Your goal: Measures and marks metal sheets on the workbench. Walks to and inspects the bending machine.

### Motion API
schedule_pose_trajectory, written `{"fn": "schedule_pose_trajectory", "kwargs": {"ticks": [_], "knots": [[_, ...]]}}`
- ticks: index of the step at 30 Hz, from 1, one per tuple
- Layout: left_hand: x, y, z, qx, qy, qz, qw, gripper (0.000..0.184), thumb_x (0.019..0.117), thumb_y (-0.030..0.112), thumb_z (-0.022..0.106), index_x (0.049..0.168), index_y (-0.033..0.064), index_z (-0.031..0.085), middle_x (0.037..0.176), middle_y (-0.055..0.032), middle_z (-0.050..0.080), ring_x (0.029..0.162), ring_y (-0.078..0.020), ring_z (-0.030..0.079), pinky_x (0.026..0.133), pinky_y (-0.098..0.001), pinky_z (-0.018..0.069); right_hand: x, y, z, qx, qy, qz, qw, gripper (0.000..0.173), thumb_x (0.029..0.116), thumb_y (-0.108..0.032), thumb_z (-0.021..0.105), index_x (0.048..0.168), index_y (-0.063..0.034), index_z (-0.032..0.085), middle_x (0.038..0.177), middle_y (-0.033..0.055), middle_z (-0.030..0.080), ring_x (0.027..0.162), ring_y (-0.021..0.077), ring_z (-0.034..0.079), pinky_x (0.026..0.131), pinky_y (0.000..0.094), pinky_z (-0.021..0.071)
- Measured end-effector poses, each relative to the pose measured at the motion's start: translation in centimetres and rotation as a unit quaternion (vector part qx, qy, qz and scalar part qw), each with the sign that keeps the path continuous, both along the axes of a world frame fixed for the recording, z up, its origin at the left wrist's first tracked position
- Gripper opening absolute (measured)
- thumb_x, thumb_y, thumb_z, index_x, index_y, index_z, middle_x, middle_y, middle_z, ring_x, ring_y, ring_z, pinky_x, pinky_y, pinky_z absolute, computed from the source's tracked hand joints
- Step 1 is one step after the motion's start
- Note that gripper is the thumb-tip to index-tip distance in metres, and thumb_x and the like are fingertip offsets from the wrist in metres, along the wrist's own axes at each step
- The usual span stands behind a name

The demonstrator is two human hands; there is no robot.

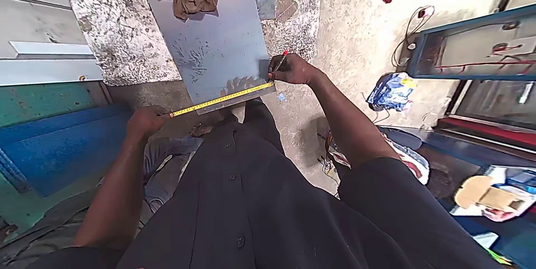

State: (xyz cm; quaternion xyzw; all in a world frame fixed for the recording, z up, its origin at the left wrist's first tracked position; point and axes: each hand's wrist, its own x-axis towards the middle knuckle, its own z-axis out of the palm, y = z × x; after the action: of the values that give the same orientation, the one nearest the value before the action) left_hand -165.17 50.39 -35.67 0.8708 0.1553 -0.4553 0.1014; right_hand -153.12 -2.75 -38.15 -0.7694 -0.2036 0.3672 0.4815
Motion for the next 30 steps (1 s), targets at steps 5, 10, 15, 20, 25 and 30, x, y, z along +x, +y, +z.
{"fn": "schedule_pose_trajectory", "kwargs": {"ticks": [5, 10, 15, 20, 25, 30], "knots": [[0.1, 0.0, 0.0, 0.005, 0.0, -0.003, 1.0, 0.034, 0.0964, 0.053, 0.065, 0.109, 0.0238, 0.076, 0.105, -0.0172, 0.073, 0.102, -0.0435, 0.068, 0.081, -0.0772, 0.0481, 0.0, 0.1, 0.2, -0.007, -0.005, -0.007, 1.0, 0.02, 0.0965, -0.027, 0.068, 0.104, -0.0089, 0.07, 0.078, 0.0004, 0.07, 0.069, 0.0089, 0.065, 0.069, 0.0362, 0.0568], [0.1, 0.0, -0.1, 0.005, 0.0, -0.004, 1.0, 0.035, 0.0963, 0.055, 0.064, 0.111, 0.0243, 0.076, 0.108, -0.0162, 0.073, 0.105, -0.043, 0.067, 0.083, -0.0774, 0.0479, -0.3, -0.2, -0.2, 0.039, 0.008, -0.063, 0.997, 0.017, 0.0981, -0.02, 0.069, 0.107, -0.0057, 0.068, 0.083, 0.0014, 0.073, 0.074, 0.007, 0.069, 0.074, 0.031, 0.0604], [0.1, 0.3, -0.6, 0.009, 0.011, 0.002, 1.0, 0.035, 0.0962, 0.055, 0.065, 0.111, 0.0249, 0.075, 0.107, -0.0164, 0.073, 0.104, -0.043, 0.068, 0.085, -0.0766, 0.0483, -0.4, -0.2, -0.2, 0.022, 0.008, -0.037, 0.999, 0.017, 0.0954, -0.023, 0.071, 0.103, -0.0083, 0.07, 0.082, 0.0002, 0.071, 0.073, 0.0071, 0.067, 0.072, 0.0325, 0.0583], [0.1, 0.4, -0.9, 0.009, 0.006, 0.001, 1.0, 0.036, 0.0959, 0.055, 0.065, 0.111, 0.0241, 0.076, 0.106, -0.0165, 0.073, 0.103, -0.0428, 0.068, 0.084, -0.0761, 0.0491, -0.3, -0.1, 0.0, 0.006, 0.003, -0.026, 1.0, 0.017, 0.0944, -0.024, 0.071, 0.103, -0.0096, 0.071, 0.08, -0.0002, 0.071, 0.071, 0.0078, 0.066, 0.071, 0.035, 0.0575], [-0.3, 0.0, -0.1, 0.002, 0.03, -0.005, 1.0, 0.037, 0.0973, 0.048, 0.066, 0.11, 0.0147, 0.075, 0.104, -0.022, 0.072, 0.101, -0.0471, 0.067, 0.083, -0.0776, 0.0484, -1.3, -0.3, -0.2, -0.036, -0.018, -0.037, 0.998, 0.021, 0.0969, -0.028, 0.068, 0.106, -0.0089, 0.072, 0.095, 0.0034, 0.074, 0.087, 0.0116, 0.07, 0.085, 0.0389, 0.0586], [1.2, -1.1, 1.8, 0.003, 0.025, -0.003, 1.0, 0.054, 0.0975, 0.053, 0.063, 0.117, 0.0037, 0.072, 0.115, -0.0263, 0.07, 0.112, -0.0454, 0.066, 0.096, -0.0697, 0.0496, -1.0, 0.1, 2.0, 0.001, -0.009, -0.224, 0.975, 0.03, 0.1013, -0.031, 0.062, 0.101, -0.0031, 0.073, 0.095, 0.0086, 0.073, 0.085, 0.0175, 0.071, 0.084, 0.0419, 0.0606]]}}
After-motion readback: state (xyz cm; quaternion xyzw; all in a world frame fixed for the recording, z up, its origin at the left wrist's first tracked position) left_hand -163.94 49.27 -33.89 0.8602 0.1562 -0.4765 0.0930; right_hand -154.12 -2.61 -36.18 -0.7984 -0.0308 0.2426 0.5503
